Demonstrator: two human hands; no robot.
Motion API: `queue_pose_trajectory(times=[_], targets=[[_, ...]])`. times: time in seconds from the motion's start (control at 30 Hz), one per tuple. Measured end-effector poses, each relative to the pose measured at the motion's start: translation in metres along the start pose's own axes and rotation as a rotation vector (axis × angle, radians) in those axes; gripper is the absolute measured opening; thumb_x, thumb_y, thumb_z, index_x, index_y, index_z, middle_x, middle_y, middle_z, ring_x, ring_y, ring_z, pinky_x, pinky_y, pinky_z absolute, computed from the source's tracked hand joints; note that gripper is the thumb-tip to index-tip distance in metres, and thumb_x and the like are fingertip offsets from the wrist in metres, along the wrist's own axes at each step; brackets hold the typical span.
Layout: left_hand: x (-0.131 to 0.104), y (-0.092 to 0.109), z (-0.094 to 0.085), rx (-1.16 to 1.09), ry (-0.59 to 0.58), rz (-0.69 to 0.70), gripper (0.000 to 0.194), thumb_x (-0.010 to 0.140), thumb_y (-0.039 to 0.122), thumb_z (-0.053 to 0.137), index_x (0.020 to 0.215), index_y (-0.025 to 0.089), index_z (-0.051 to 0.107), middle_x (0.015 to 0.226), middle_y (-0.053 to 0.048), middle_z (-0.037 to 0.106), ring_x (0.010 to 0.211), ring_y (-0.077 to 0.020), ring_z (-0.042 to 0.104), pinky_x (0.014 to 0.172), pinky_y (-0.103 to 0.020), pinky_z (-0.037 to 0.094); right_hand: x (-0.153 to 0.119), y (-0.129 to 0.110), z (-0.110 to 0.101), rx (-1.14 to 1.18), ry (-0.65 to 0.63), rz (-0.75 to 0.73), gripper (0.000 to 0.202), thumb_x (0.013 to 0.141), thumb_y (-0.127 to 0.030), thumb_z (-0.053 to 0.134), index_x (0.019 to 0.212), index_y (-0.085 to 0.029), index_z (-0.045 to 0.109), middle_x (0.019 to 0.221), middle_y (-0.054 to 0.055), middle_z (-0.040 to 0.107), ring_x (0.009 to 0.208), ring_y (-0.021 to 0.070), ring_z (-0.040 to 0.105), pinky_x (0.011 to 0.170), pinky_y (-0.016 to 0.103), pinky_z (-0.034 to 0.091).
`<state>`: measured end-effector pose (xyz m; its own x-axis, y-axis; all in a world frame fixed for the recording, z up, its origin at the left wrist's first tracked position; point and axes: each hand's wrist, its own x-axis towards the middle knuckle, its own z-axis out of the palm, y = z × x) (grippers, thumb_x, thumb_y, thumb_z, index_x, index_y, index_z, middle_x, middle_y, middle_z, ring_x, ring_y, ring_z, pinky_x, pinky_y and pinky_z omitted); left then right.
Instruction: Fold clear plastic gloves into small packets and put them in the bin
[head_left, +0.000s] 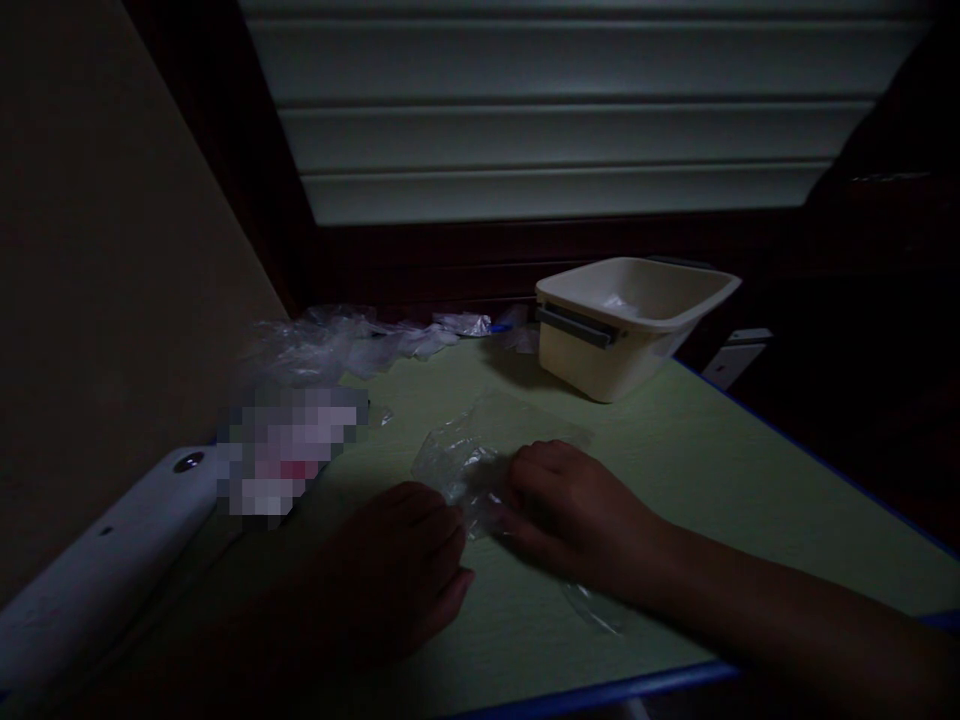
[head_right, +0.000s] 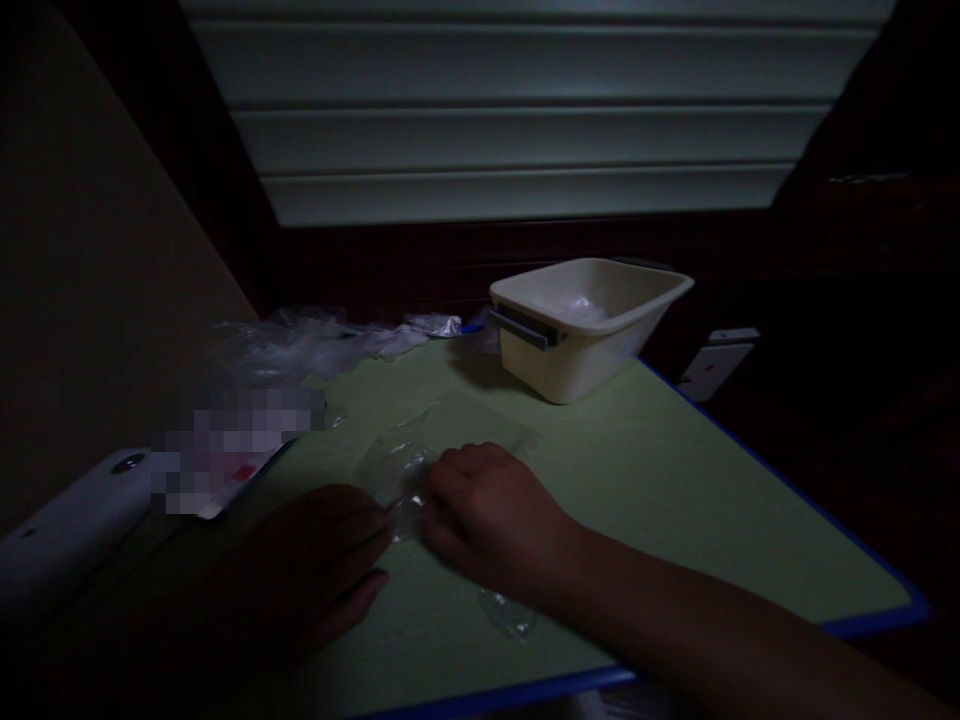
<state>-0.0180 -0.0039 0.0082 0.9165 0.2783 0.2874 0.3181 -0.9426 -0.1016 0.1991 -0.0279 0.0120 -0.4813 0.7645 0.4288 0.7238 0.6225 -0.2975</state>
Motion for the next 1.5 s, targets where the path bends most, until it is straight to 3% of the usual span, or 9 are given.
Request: queue_pose_trajectory(times=[0.23, 0.67, 0.83, 0.97, 1.13, 1.3, 1.5], targets=[[0.0016, 0.0006, 0.0002, 0.003, 0.007, -0.013, 0.01, 0.085, 0.018, 0.053, 0.078, 0.014, 0.057, 0.079, -0.005, 0.059, 0.074, -0.0202, 0.054, 0.068, -0.033, 0.048, -0.0016, -0.002, -0.0008, 0.01, 0.083, 0.023, 0.016, 0.085, -0.021, 0.051, 0.07, -0.02, 0.046, 0.06, 0.0, 0.054, 0.058, 0.0144, 0.05, 0.057, 0.025, 0.035], [0.0017, -0.0004, -0.0003, 0.028, 0.011, 0.002, 0.011, 0.087, 0.019, 0.051, 0.08, 0.014, 0.058, 0.079, -0.005, 0.06, 0.075, -0.0207, 0.054, 0.07, -0.034, 0.048, -0.0046, -0.0034, -0.0023, 0.151, 0.236, -0.05, 0.023, 0.093, -0.028, 0.049, 0.072, -0.019, 0.05, 0.06, -0.001, 0.057, 0.052, 0.0108, 0.053, 0.051, 0.021, 0.038], [0.0017, -0.0004, -0.0005, 0.028, 0.029, 0.005, 0.011, 0.086, 0.018, 0.052, 0.077, 0.014, 0.058, 0.082, -0.007, 0.061, 0.073, -0.0206, 0.053, 0.067, -0.033, 0.047, -0.0037, -0.0032, -0.0034, 0.199, 0.125, -0.127, 0.026, 0.096, -0.028, 0.046, 0.075, -0.016, 0.055, 0.061, 0.001, 0.059, 0.052, 0.0103, 0.055, 0.048, 0.02, 0.038], [0.001, -0.0008, 0.001, 0.028, 0.047, 0.005, 0.013, 0.085, 0.016, 0.051, 0.074, 0.015, 0.058, 0.079, -0.006, 0.06, 0.073, -0.0204, 0.053, 0.066, -0.033, 0.047, -0.0008, -0.0045, -0.0037, 0.151, 0.006, -0.212, 0.029, 0.097, -0.023, 0.039, 0.083, -0.012, 0.062, 0.072, 0.008, 0.065, 0.066, 0.0156, 0.06, 0.059, 0.025, 0.045], [0.0015, -0.0005, 0.0014, 0.017, 0.065, 0.011, 0.018, 0.087, 0.016, 0.045, 0.075, 0.014, 0.058, 0.08, -0.007, 0.06, 0.073, -0.0213, 0.053, 0.066, -0.035, 0.048, 0.001, -0.0053, -0.0015, 0.127, -0.124, -0.212, 0.024, 0.094, -0.018, 0.041, 0.091, -0.013, 0.064, 0.088, 0.011, 0.068, 0.083, 0.0182, 0.063, 0.076, 0.032, 0.049], [0.0022, 0.0008, 0.0009, 0.041, 0.038, -0.005, 0.019, 0.087, 0.012, 0.042, 0.08, 0.012, 0.059, 0.083, -0.009, 0.061, 0.076, -0.0226, 0.054, 0.069, -0.036, 0.049, 0.0005, -0.0036, 0.0021, 0.112, -0.157, -0.192, 0.021, 0.093, -0.017, 0.044, 0.096, -0.013, 0.064, 0.099, 0.012, 0.068, 0.096, 0.0197, 0.062, 0.085, 0.035, 0.048], [0.0026, 0.0005, -0.0001, 0.048, 0.039, 0.003, 0.006, 0.082, 0.016, 0.053, 0.08, 0.014, 0.058, 0.08, -0.006, 0.061, 0.073, -0.021, 0.055, 0.066, -0.033, 0.049, -0.0009, -0.0004, 0.0053, 0.064, -0.176, -0.167, 0.021, 0.091, -0.018, 0.05, 0.103, -0.012, 0.065, 0.109, 0.014, 0.066, 0.102, 0.022, 0.061, 0.089, 0.036, 0.047]])
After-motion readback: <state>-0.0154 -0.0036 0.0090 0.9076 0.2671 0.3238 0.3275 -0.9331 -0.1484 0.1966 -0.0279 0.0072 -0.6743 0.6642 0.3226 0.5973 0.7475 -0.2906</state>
